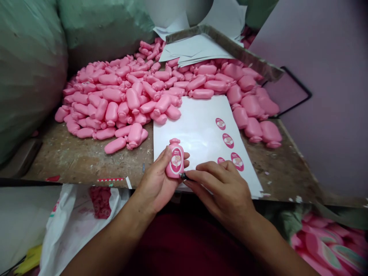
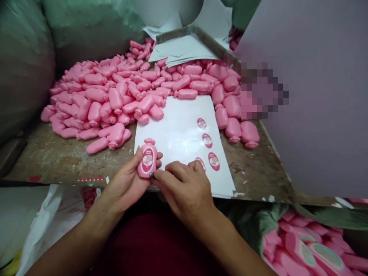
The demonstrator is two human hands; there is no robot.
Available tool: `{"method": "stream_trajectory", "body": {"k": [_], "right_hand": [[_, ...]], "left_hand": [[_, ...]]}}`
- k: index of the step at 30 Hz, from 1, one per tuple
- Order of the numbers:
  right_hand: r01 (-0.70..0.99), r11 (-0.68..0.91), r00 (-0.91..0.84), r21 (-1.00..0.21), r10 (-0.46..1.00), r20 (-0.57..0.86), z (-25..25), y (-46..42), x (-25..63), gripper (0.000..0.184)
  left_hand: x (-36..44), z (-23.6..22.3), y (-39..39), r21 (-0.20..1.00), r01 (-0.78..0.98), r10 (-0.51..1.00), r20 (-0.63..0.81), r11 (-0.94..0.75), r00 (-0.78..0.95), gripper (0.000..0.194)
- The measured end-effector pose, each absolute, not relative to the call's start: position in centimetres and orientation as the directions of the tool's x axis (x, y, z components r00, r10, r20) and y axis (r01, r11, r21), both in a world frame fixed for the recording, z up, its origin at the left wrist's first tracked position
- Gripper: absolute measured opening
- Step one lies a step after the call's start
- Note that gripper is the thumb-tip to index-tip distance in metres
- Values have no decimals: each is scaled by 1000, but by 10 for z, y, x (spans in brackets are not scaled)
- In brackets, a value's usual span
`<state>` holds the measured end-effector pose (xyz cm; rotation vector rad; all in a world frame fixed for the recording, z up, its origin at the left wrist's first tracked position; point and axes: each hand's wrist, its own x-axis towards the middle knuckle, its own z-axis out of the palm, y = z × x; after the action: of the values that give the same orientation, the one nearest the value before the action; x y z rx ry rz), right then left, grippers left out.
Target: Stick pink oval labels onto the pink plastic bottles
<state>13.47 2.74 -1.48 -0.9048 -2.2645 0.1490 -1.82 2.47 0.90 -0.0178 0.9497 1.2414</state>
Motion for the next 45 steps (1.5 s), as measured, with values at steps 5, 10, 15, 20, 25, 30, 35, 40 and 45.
{"method": "stream_trajectory", "body": {"k": [5, 10, 15, 20, 25, 30, 35, 40, 45], "right_hand": [[519, 766, -519, -379, 635, 572, -20, 28, 136, 15], [536, 764, -532, -359, 636, 559, -18, 30, 136, 16], [526, 774, -542, -352, 624, 563, -18, 31, 135, 18], [501, 739, -532, -451, 674, 513, -24, 26, 135, 30], [339, 477, -485, -811, 827, 284, -24, 22, 132, 30], [118, 157, -524, -980, 849, 72, -14, 27, 135, 21], [264, 278, -572, -923, 816, 82, 0, 28, 147, 26], [374, 511, -464, -774, 826, 321, 0, 27, 140, 15], [395, 590, -474, -705, 788, 394, -11, 29, 128, 11]], "left_hand": [[-19, 4, 25, 446, -809, 794, -607, 383, 42, 20], [-20, 1, 25, 464, -798, 817, -574, 384, 59, 21], [-16, 5, 26, 443, -816, 792, -610, 372, 30, 16], [-12, 8, 27, 428, -829, 770, -638, 360, 5, 19], [-12, 7, 25, 436, -829, 779, -627, 350, -1, 18], [-15, 4, 21, 459, -807, 836, -543, 371, 76, 17], [-19, -2, 18, 429, -820, 840, -532, 379, 110, 18], [-14, 3, 18, 408, -827, 818, -566, 387, 103, 18], [-10, 8, 19, 373, -852, 825, -554, 368, 113, 17]]}}
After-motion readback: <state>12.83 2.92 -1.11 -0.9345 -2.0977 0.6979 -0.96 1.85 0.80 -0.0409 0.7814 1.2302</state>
